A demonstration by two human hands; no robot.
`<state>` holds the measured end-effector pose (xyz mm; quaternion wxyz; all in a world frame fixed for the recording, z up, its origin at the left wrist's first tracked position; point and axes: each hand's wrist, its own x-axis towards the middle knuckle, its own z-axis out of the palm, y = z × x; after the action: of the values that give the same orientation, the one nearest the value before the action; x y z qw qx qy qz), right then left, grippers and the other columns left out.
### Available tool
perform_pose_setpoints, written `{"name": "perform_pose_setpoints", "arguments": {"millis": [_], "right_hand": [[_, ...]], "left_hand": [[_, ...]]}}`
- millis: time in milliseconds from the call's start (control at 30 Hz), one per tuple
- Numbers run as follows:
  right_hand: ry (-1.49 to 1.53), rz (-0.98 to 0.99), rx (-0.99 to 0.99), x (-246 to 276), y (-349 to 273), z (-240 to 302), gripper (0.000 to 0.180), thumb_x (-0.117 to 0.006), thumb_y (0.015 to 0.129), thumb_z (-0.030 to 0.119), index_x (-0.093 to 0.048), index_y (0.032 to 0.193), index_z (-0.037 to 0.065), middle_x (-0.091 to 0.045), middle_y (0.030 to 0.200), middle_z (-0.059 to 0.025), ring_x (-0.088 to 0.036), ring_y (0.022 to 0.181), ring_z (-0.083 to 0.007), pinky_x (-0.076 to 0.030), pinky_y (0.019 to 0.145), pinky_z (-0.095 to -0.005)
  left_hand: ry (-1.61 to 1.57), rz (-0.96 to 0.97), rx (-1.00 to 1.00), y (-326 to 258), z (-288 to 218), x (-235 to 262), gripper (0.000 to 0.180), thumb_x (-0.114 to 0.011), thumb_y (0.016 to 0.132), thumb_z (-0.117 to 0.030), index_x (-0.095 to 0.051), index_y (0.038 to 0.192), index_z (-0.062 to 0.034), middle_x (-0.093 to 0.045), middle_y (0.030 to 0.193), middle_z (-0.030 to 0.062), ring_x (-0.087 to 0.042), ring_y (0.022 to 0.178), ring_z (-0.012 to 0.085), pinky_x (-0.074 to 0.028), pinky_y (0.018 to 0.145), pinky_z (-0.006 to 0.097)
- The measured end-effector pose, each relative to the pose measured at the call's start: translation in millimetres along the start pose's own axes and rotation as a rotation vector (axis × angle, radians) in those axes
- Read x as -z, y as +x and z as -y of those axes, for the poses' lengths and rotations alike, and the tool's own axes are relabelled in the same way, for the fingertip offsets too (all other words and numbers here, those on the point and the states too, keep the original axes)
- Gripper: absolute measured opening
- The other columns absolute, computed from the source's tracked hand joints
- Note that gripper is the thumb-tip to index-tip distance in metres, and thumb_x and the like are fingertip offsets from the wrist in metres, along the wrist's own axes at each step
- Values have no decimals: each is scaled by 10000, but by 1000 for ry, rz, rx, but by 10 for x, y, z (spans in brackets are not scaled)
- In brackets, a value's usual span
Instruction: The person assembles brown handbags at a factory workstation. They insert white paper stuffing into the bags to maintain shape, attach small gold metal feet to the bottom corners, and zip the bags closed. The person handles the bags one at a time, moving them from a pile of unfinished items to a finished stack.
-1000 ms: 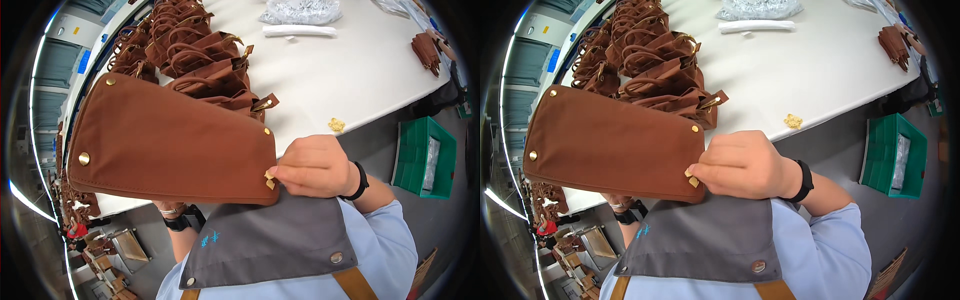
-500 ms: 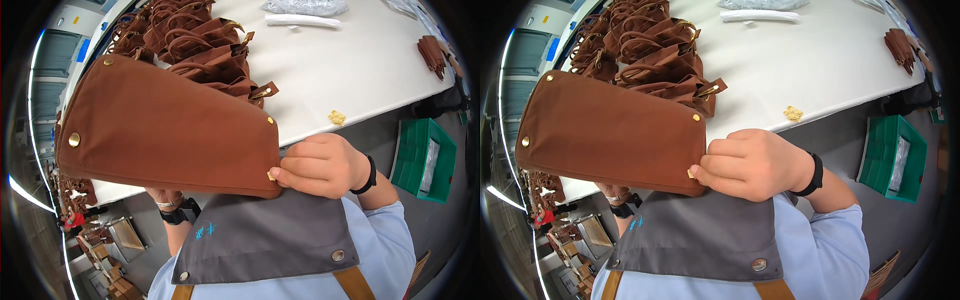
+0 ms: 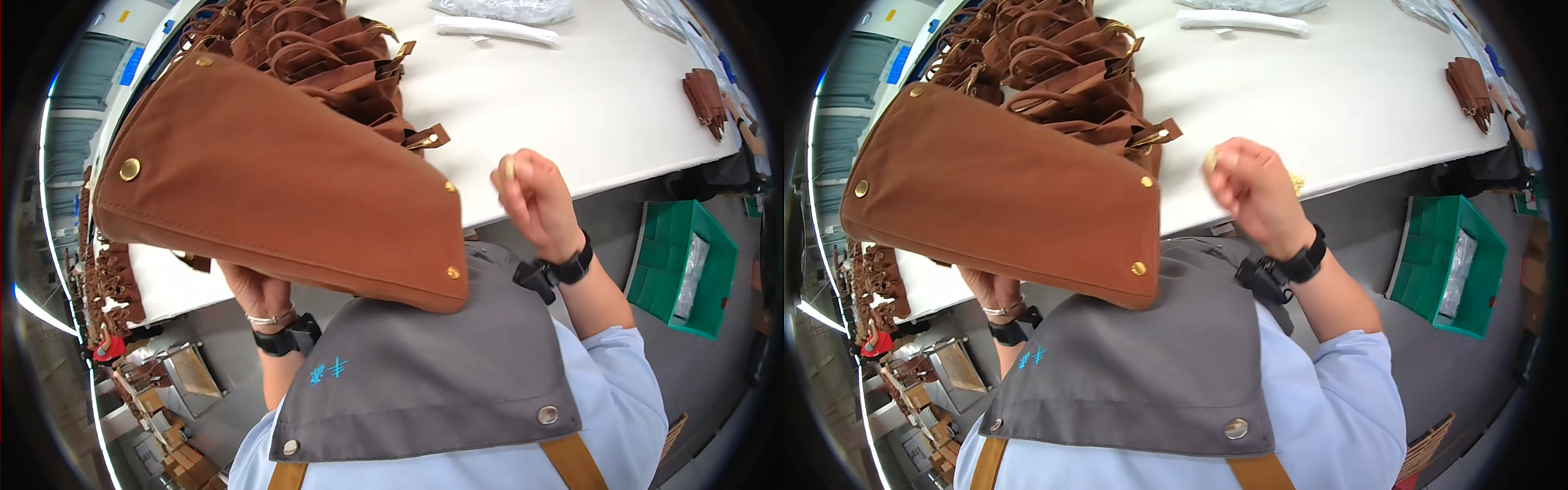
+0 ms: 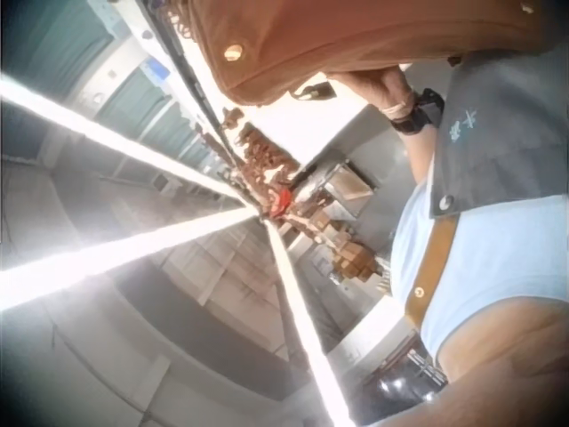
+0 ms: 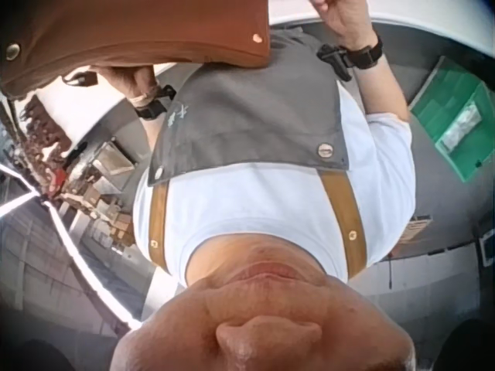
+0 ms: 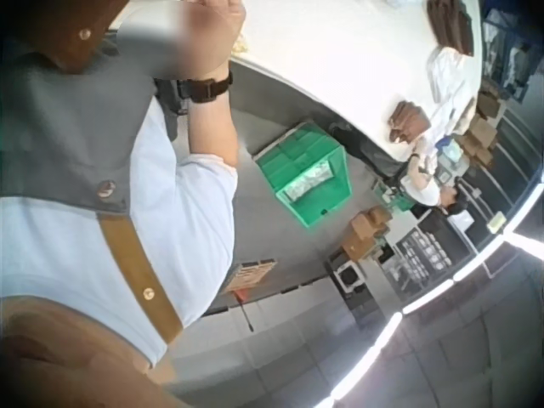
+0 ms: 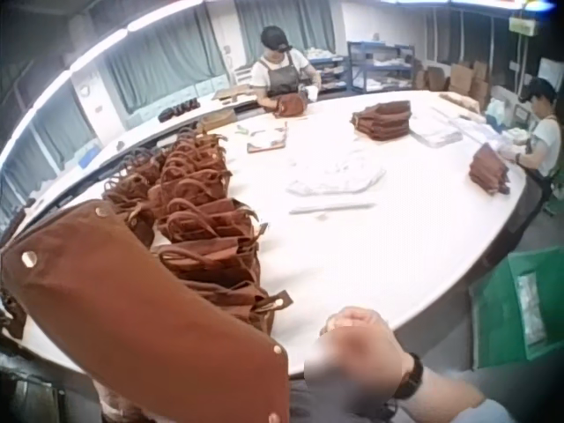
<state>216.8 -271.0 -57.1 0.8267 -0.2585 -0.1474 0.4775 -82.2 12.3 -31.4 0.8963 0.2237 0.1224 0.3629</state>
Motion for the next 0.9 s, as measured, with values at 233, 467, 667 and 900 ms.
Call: {"name": "perform_pose_setpoints", "arguments": {"millis": [233,467,667,900], "right_hand": [[-1983,-435,400,1467,-427,12,85,-678,833,102,-670,762,55,-612,709,-79,-606,641,-197,-492,569,-340],[-2528,-144,299,1667,-700,-322,152,-559,843,40,-601,986,9,-596,910,-101,-593,841,-279,-480,703,-389],[-2472,-139,209,1533,-863,-467,349,-466,943,51,-520,1265,-72,-598,1111,-187,-581,1002,-364,-471,821,-457],[-2231,-165,74,1032,-428,-240,409,-656,806,12,-563,1194,-78,-543,1096,-201,-551,1013,-381,-499,850,-430]], "left_hand": [[-103,14,-3,-177,-290,141,458,-685,936,-227,-544,1302,9,-611,1314,114,-564,1215,259,-422,1098,463],[129,-87,-160,-226,-514,20,530,-706,919,-333,-540,1317,-25,-609,1305,93,-574,1197,254,-454,1057,458],[387,-335,-495,-321,-658,-192,607,-672,950,-375,-448,1420,-63,-543,1384,66,-516,1255,230,-422,1056,427],[1657,-400,-469,-657,-1130,-740,225,-804,667,-65,-721,854,27,-714,1058,92,-674,885,182,-536,830,332]]}}
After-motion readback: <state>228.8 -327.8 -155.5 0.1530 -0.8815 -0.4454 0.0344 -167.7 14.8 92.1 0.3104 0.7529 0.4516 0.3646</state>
